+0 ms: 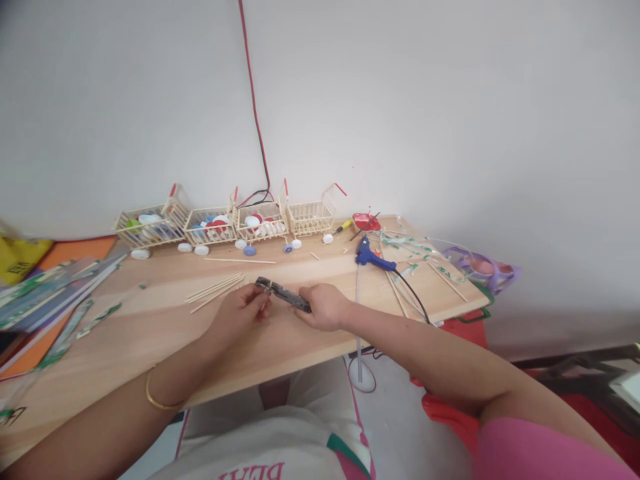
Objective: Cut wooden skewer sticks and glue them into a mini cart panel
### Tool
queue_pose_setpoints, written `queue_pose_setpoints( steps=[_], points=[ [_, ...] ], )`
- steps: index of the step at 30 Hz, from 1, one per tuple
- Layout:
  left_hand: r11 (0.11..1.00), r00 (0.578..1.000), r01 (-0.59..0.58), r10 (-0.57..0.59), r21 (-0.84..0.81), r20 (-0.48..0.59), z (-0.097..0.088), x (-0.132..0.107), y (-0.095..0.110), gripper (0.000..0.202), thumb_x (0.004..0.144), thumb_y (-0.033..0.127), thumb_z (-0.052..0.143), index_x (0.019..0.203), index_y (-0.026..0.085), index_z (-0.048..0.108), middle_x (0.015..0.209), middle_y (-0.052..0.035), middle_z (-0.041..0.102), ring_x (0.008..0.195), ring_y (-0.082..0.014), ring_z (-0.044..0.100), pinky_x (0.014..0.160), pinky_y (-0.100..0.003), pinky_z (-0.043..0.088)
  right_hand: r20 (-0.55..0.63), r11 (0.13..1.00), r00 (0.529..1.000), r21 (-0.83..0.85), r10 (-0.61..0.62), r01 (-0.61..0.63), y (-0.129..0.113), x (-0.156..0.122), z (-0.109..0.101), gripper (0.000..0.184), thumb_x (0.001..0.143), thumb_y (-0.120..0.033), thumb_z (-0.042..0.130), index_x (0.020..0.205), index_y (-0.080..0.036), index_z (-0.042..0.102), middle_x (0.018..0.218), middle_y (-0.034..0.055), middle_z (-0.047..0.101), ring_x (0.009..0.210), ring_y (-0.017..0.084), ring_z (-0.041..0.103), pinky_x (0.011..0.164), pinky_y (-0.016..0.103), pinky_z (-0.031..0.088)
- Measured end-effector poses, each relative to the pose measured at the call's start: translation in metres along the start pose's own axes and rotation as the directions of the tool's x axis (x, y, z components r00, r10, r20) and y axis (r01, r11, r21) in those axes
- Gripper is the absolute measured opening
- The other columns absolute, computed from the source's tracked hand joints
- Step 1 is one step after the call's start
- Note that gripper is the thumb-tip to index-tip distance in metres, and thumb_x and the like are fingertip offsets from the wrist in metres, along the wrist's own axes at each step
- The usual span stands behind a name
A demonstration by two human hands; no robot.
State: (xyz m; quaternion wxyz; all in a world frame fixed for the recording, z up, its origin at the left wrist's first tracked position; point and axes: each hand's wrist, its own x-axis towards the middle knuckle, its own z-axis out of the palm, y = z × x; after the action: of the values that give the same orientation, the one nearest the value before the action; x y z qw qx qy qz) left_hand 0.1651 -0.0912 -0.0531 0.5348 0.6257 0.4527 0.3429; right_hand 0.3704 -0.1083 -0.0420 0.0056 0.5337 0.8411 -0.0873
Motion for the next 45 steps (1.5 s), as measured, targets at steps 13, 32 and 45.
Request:
queue_pose_setpoints(
  steps=[13,32,45],
  points=[
    [0.964,0.997,0.079,-0.07,-0.254,0.041,0.004,0.003,-0.005,0.026,0.076,0.039,0.056,0.085,0.014,0.056,0.072,-0.0017,0.058,0.057,-0.0113,0.055,0.053,-0.024,0.047,-0.045,0.997,0.998,0.061,-0.036,0.039,0.006,0.001,-0.002,0.03,0.086,-0.043,0.043,0.081,-0.016,0.056,0.076,0.0068,0.065,0.067,0.016,0.058,0.058,0.023,0.032],
    [1.0,1.0,-0.017,0.017,-0.016,-0.005,0.005,-0.003,-0.004,0.024,0.083,0.041,0.045,0.076,0.018,0.049,0.061,0.0029,0.053,0.045,-0.009,0.046,0.046,-0.022,0.038,-0.032,1.0,0.999,0.008,0.015,-0.014,0.001,-0.001,-0.002,0.031,0.084,-0.045,0.047,0.09,-0.016,0.056,0.086,0.0095,0.067,0.08,0.021,0.061,0.065,0.026,0.036],
    [0.999,0.999,-0.033,0.033,-0.026,0.001,0.001,0.0,0.001,0.024,0.083,0.039,0.046,0.074,0.017,0.05,0.059,0.003,0.051,0.045,-0.0089,0.044,0.046,-0.022,0.036,-0.127,0.999,0.992,0.047,-0.008,0.014,0.0,0.0,-0.002,0.03,0.084,-0.036,0.048,0.105,-0.016,0.054,0.094,0.0088,0.065,0.09,0.021,0.058,0.073,0.026,0.037]
  ],
)
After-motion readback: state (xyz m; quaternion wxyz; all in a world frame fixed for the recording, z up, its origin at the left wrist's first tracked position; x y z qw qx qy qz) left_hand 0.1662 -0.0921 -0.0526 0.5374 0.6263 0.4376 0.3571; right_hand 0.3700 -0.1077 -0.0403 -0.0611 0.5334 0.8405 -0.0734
